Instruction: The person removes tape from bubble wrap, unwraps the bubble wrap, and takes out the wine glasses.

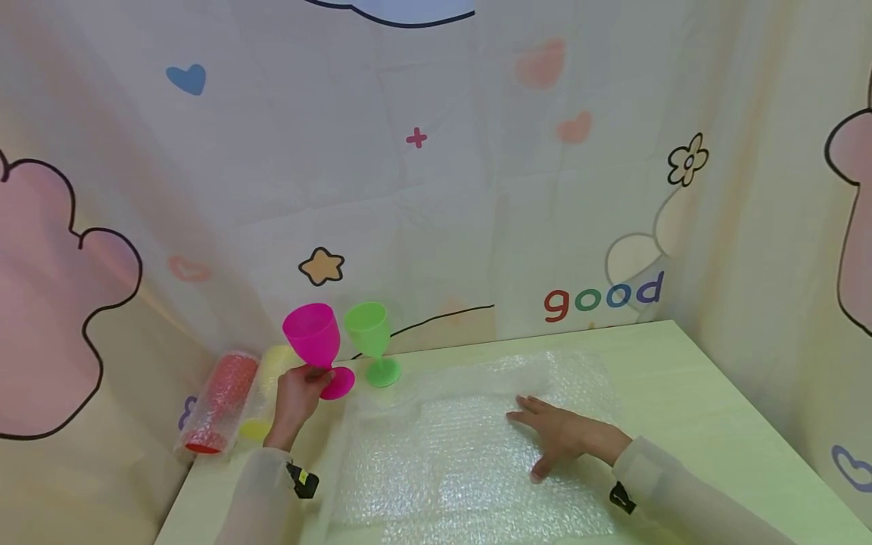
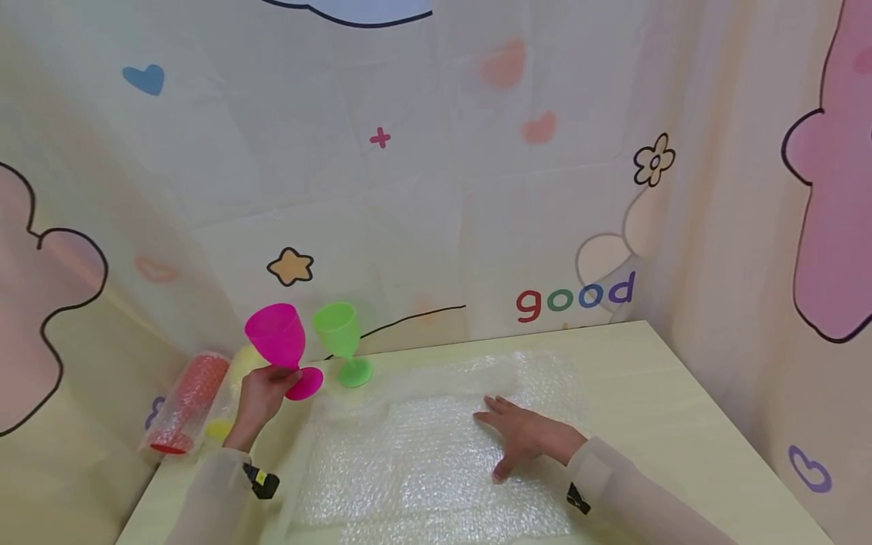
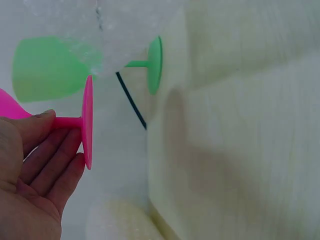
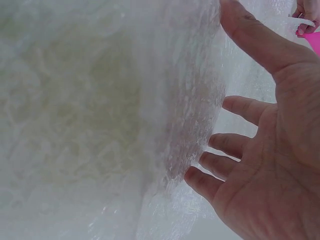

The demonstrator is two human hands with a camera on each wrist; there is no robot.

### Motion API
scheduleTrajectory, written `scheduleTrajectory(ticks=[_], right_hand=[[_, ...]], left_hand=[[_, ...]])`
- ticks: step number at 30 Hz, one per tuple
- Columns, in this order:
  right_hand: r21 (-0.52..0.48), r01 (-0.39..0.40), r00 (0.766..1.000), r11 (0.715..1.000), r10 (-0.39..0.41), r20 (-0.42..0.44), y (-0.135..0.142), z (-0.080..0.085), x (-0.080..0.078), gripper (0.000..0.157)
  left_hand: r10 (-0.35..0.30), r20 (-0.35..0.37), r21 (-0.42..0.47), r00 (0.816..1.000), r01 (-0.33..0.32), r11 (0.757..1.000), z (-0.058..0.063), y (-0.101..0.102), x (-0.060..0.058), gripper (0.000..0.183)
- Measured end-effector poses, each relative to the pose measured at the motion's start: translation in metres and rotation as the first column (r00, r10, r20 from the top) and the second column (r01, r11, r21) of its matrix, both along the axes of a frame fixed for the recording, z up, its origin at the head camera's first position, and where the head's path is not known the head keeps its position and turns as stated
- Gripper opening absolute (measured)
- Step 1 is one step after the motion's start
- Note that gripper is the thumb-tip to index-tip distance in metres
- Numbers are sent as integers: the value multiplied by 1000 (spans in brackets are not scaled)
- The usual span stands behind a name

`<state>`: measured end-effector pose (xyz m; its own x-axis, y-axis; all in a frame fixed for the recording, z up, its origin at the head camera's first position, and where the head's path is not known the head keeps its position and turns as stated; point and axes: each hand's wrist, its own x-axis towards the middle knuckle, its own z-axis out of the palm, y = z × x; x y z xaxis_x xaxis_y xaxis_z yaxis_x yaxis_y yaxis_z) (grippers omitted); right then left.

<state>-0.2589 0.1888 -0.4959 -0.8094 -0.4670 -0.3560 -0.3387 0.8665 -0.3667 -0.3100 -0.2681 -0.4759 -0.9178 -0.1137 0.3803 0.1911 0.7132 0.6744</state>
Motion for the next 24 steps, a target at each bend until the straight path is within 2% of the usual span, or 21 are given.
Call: scheduleTrajectory(ticks=[4, 15, 24], right_hand=[[2, 3, 1000, 1000, -3, 8, 0, 0, -1, 103], [-9, 10, 1000, 1000, -9, 17, 0, 4, 1, 103], [-18, -1, 1000, 1000, 1, 4, 1, 1, 1, 104]], left_hand=[[-2, 67, 31, 998, 0, 1000, -8, -1, -6, 19], [-12, 144, 44, 989, 6, 999, -30, 0, -22, 21], [-25, 229, 105, 973, 1, 994, -43, 0, -27, 23]])
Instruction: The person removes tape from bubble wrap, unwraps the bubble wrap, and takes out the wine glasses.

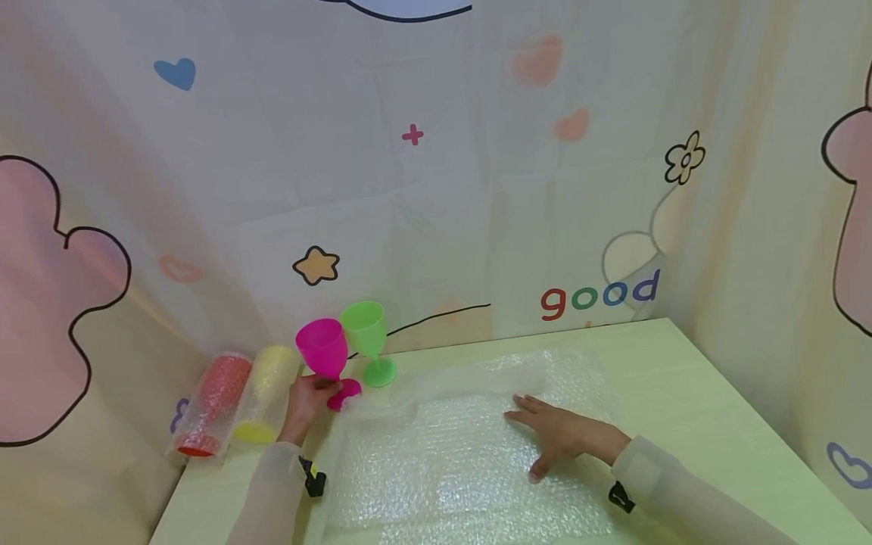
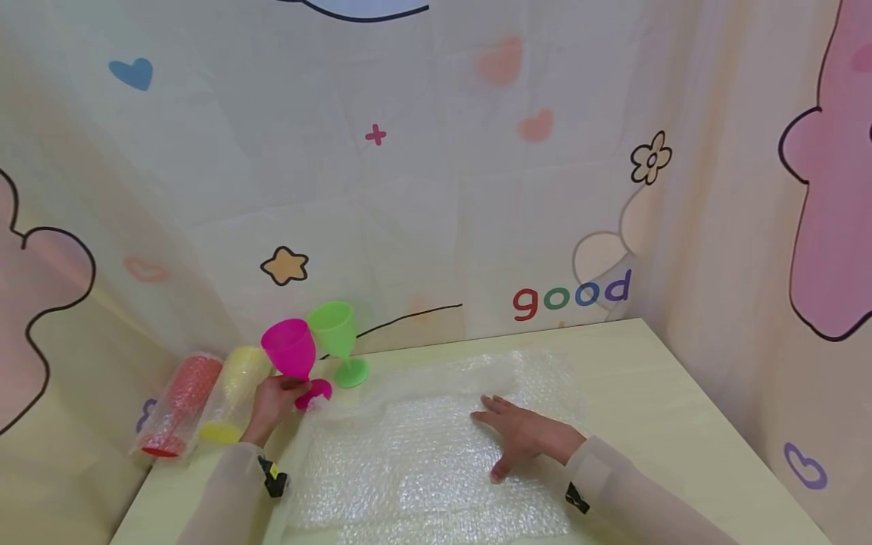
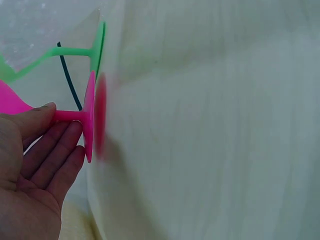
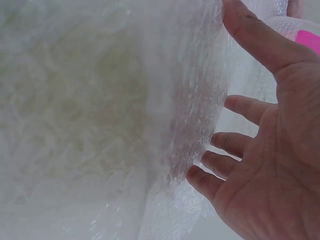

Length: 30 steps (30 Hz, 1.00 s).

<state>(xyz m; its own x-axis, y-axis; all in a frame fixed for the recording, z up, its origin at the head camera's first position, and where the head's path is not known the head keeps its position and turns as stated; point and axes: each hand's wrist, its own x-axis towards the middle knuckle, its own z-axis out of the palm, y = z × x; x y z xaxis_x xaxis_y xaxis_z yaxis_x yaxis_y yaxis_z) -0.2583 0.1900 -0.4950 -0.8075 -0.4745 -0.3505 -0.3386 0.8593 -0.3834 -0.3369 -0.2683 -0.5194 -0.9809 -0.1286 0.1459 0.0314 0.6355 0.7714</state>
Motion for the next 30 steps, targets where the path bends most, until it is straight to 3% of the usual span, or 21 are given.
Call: scheduleTrajectory(ticks=[9, 15, 30], right_hand=[[8, 2, 1000, 1000, -2, -6, -1, 4, 2, 103], [3, -23, 999, 1000, 23, -25, 1, 1, 1, 104], [-4, -29, 999, 1000, 29, -34, 2, -3, 0, 103]], left_hand=[[21, 12, 51, 1000, -22, 998, -7, -1, 0, 22], [30, -5, 32, 1000, -30, 999, -10, -1, -2, 21], [-26, -12, -56, 1000, 25, 998, 1, -7, 17, 29]])
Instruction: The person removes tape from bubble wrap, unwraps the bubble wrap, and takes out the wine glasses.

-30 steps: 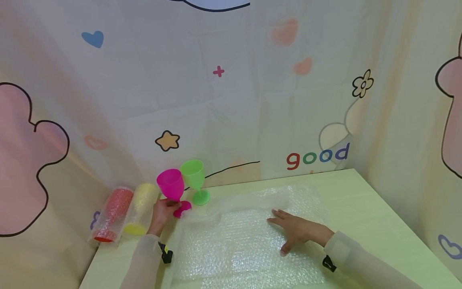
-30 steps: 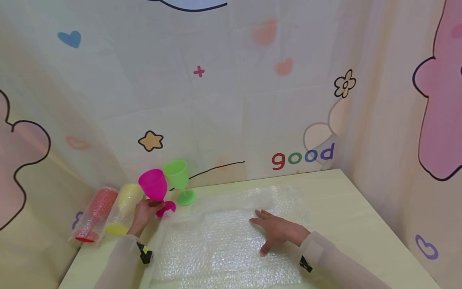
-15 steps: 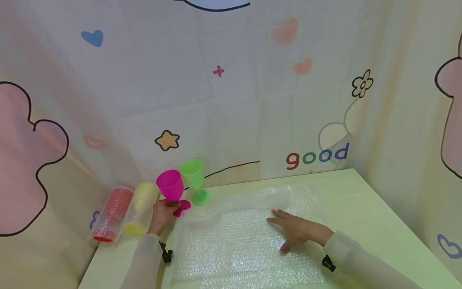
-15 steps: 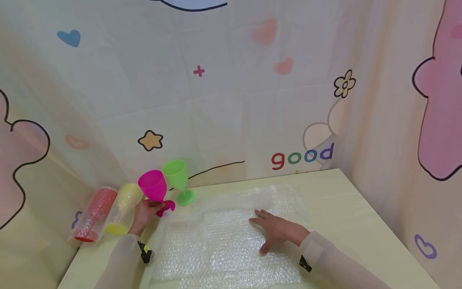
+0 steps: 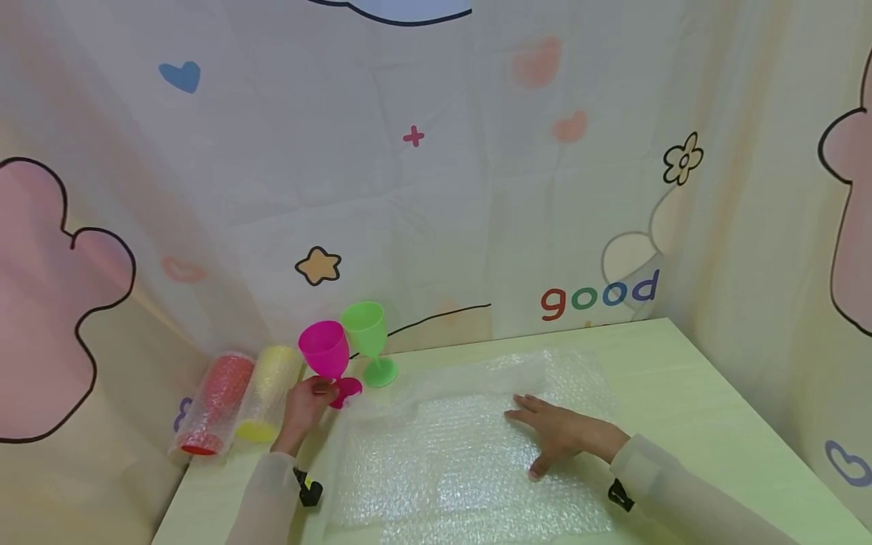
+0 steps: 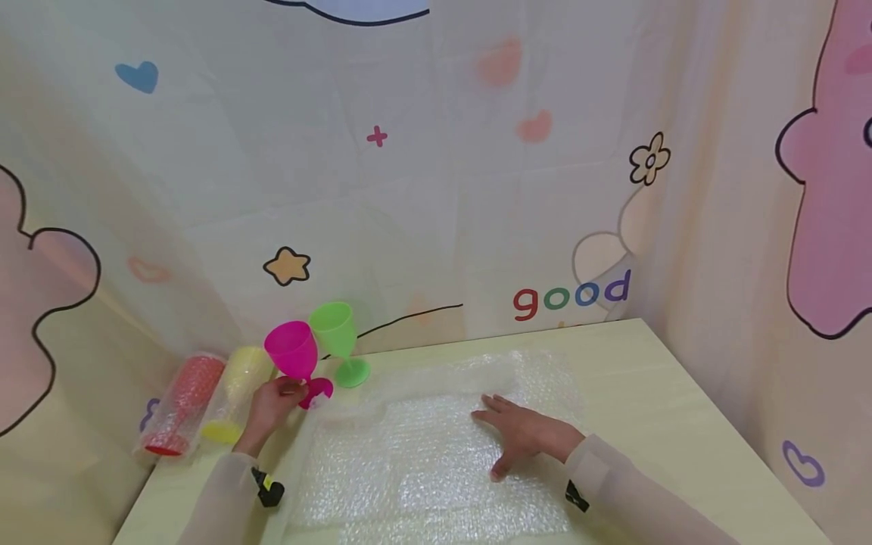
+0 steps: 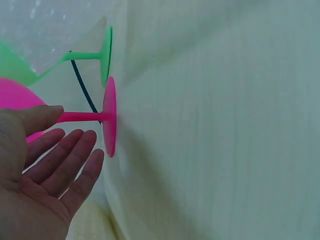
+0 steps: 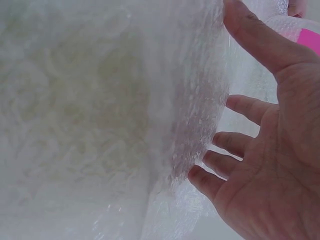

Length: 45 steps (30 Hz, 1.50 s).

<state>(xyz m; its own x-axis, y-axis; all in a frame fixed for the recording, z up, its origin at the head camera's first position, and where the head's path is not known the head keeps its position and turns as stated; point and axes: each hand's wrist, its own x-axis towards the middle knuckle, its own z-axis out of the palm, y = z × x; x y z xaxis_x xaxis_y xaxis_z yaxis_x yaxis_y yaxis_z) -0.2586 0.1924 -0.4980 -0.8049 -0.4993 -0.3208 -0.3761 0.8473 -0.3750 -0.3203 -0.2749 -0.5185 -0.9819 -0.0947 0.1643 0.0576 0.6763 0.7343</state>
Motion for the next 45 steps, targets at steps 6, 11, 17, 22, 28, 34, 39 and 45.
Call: scheduleTrajectory(ticks=[6, 11, 17, 22, 28, 34, 39, 45], right_hand=[[-22, -13, 1000, 1000, 13, -1, 1, 1, 2, 103], [-18, -13, 1000, 1000, 13, -3, 1, 2, 2, 103], [-13, -12, 1000, 1000, 12, -3, 1, 2, 1, 103], [-13, -7, 1000, 1000, 7, 0, 2, 0, 0, 104], [-7, 10, 1000, 1000, -10, 8, 1, -2, -1, 103], [-5, -1, 1000, 1000, 1, -2, 0, -2, -1, 103], [16, -22, 1000, 1000, 23, -12, 1, 1, -1, 104], [48, -51, 998, 998, 52, -24, 1, 6, -2, 103]], left_hand=[[-7, -4, -25, 1000, 7, 1000, 7, -2, 15, 32], [-9, -59, -91, 998, 4, 996, 15, -6, 29, 30], [13, -108, -211, 994, -36, 977, 23, -9, 48, 32], [55, -203, -296, 978, -114, 948, 32, -9, 62, 33], [60, -374, -351, 926, -201, 915, 37, -18, 65, 39], [84, -315, -406, 945, -215, 888, 37, -35, 63, 64], [125, -166, -436, 978, -187, 880, 37, -45, 63, 79], [143, -89, -436, 986, -168, 884, 32, -52, 65, 83]])
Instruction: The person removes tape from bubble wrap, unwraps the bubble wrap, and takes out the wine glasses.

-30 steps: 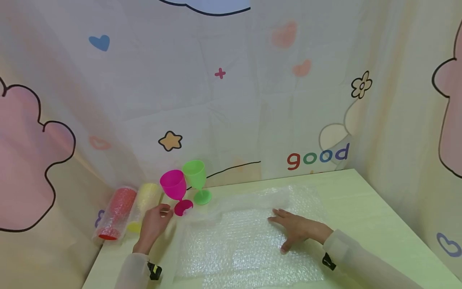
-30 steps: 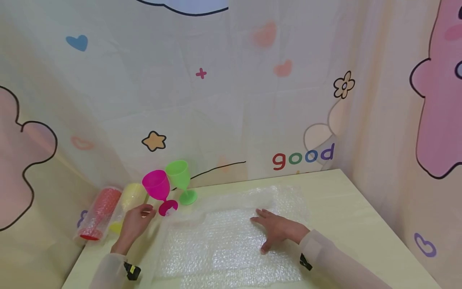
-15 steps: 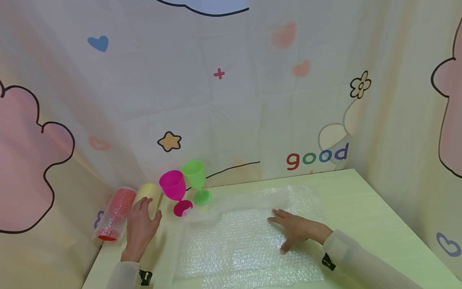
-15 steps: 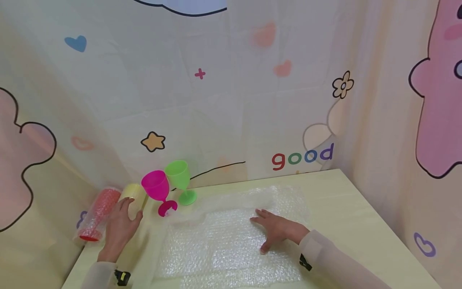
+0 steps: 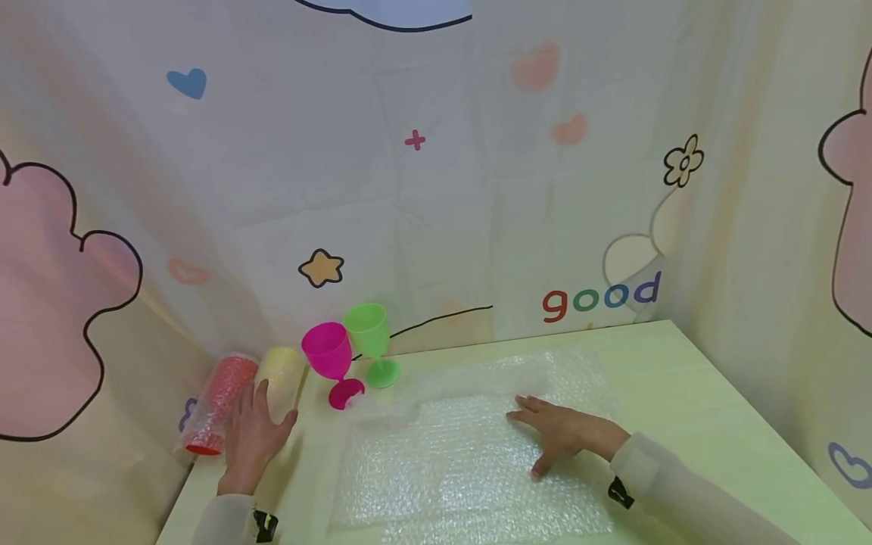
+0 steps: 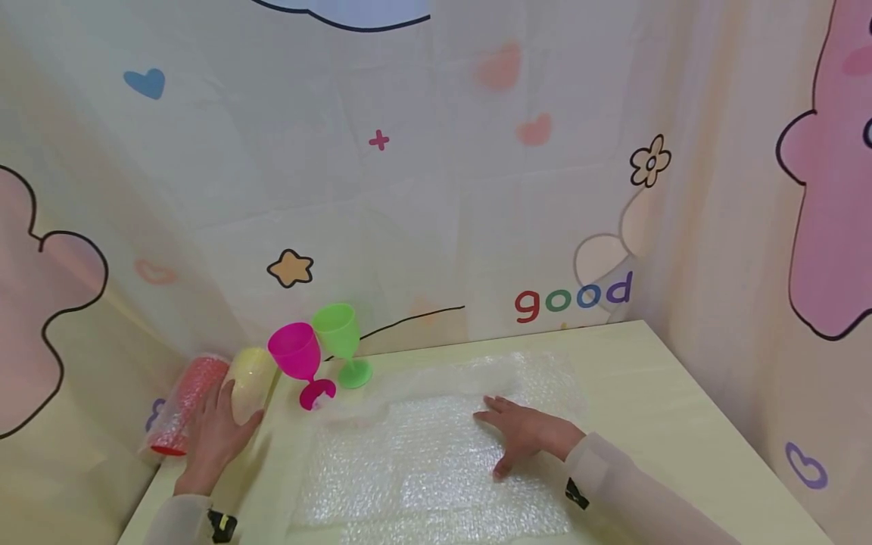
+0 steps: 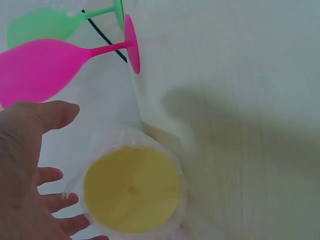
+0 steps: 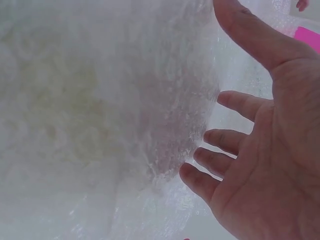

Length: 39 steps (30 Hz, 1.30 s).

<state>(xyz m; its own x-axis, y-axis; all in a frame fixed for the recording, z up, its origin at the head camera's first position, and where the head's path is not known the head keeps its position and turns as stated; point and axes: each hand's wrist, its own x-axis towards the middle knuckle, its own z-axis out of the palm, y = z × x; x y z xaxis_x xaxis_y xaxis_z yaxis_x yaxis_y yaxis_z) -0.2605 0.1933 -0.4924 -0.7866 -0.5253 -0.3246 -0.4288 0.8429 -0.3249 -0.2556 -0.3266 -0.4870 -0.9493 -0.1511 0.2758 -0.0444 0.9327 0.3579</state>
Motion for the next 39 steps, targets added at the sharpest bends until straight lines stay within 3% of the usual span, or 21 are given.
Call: scheduleTrajectory(ticks=[15, 20, 29, 39], right_hand=[[20, 59, 998, 998, -59, 26, 20, 7, -1, 100], [26, 83, 996, 996, -84, 35, 30, 6, -1, 99], [4, 106, 994, 994, -106, 30, 50, 11, 1, 99], [-5, 122, 992, 992, -122, 38, 61, 9, 2, 100]], left_hand=[[13, 154, 47, 988, -20, 999, -10, -10, -2, 86], [14, 156, 54, 988, -23, 998, -13, -14, -2, 89], [-5, 93, 37, 996, 2, 999, -14, -19, -1, 91], [30, 162, 58, 986, -40, 998, -16, -20, -6, 102]])
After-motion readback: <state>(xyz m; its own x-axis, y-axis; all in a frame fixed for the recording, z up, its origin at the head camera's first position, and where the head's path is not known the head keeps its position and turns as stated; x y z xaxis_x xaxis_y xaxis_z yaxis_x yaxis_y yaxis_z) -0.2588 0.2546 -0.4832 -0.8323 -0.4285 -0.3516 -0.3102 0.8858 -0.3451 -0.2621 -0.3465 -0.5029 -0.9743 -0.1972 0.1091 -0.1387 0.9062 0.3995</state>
